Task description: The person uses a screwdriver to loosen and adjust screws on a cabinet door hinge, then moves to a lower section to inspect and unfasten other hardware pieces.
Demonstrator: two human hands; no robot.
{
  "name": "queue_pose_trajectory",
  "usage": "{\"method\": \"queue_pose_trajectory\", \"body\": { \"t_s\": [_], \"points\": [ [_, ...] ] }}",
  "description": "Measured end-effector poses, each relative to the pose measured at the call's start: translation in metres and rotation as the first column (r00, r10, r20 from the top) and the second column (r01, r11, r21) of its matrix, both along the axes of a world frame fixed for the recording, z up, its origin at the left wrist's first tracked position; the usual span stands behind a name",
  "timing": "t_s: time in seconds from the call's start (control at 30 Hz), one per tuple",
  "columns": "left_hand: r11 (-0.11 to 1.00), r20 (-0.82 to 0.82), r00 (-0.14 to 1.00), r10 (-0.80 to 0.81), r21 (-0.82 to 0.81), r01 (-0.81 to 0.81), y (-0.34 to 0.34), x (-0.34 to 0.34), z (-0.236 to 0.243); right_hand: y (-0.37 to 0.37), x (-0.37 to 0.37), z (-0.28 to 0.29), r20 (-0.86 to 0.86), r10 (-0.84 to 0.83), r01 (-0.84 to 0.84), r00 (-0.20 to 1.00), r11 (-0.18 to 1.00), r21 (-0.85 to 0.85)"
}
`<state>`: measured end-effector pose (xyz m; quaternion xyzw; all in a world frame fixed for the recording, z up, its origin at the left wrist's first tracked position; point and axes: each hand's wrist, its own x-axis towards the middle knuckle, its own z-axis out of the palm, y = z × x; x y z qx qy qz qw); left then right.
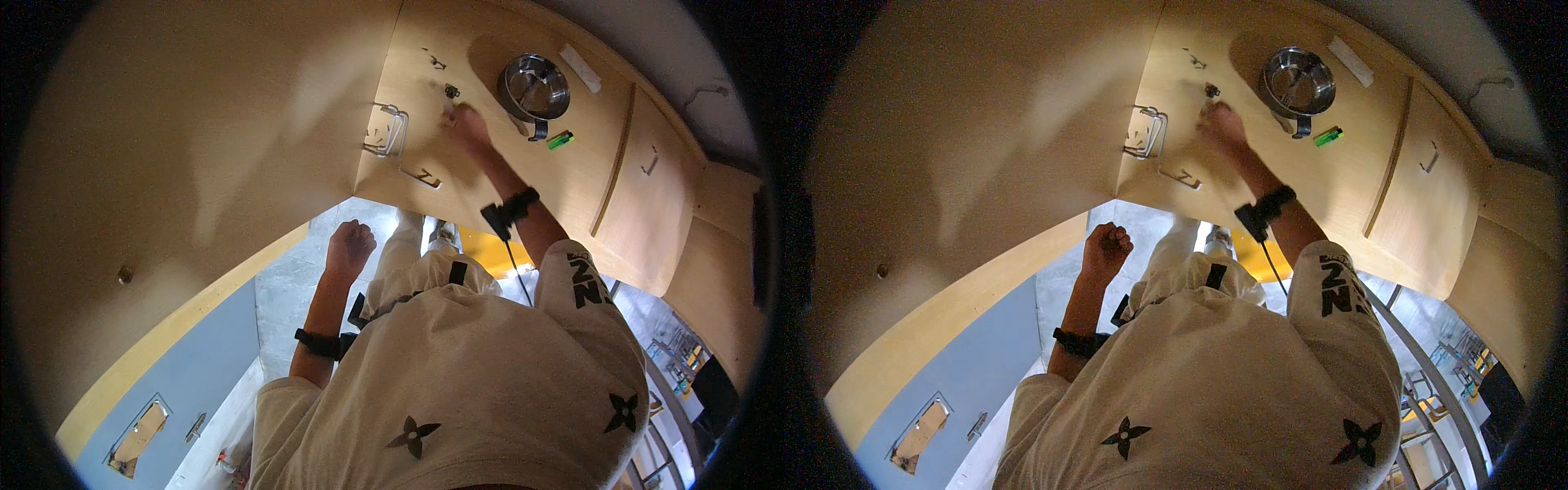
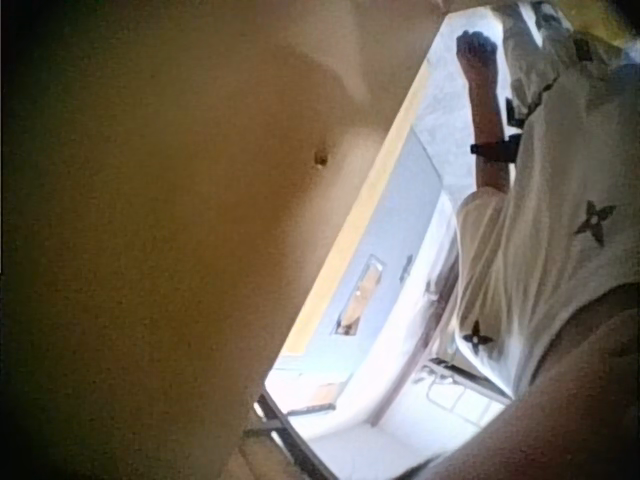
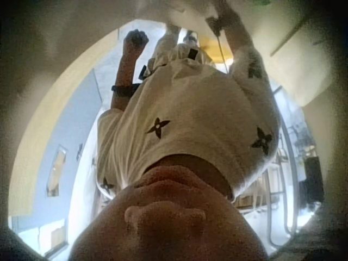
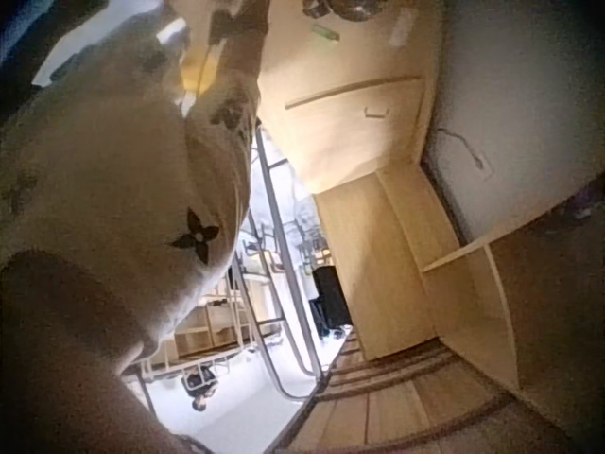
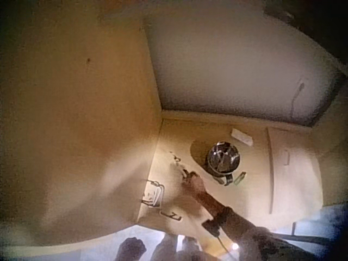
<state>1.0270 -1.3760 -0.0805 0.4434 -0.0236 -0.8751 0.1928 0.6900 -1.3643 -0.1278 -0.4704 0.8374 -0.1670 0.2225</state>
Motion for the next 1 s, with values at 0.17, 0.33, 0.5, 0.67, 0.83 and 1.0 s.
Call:
{"method": "queue_pose_trajectory", "body": {
  "t_s": [0.17,0.33,0.5,0.67,0.83,1.0],
  "points": [
    [0.999,0.001,1.0,0.009,0.051,-0.009,0.005,-0.004,-0.005,0.052,0.081,-0.027,-0.025,0.209,-0.21,0.978,0.969,-0.13],
    [0.975,0.041,0.989,-0.144,-0.166,0.149,0.012,-0.01,0.004,0.066,0.103,-0.036,-0.147,0.254,-0.278,0.956,0.944,-0.176],
    [0.999,-0.07,0.997,-0.039,-0.01,0.039,0.014,0.002,-0.008,0.086,0.081,-0.042,-0.101,0.26,-0.27,0.96,0.958,-0.097],
    [0.999,-0.063,0.997,-0.05,0.01,0.051,0.017,0.012,-0.013,0.091,0.056,-0.014,-0.021,0.265,-0.264,0.964,0.945,-0.193],
    [1.0,-0.019,1.0,-0.025,-0.013,0.025,0.018,0.019,-0.015,0.038,0.009,-0.021,-0.062,-0.162,0.148,0.985,0.973,-0.177],
    [0.999,0.006,0.999,-0.033,0.001,0.033,0.007,0.033,-0.008,-0.036,-0.03,-0.038,-0.02,-0.443,0.442,0.896,0.896,-0.051]
  ]
}}
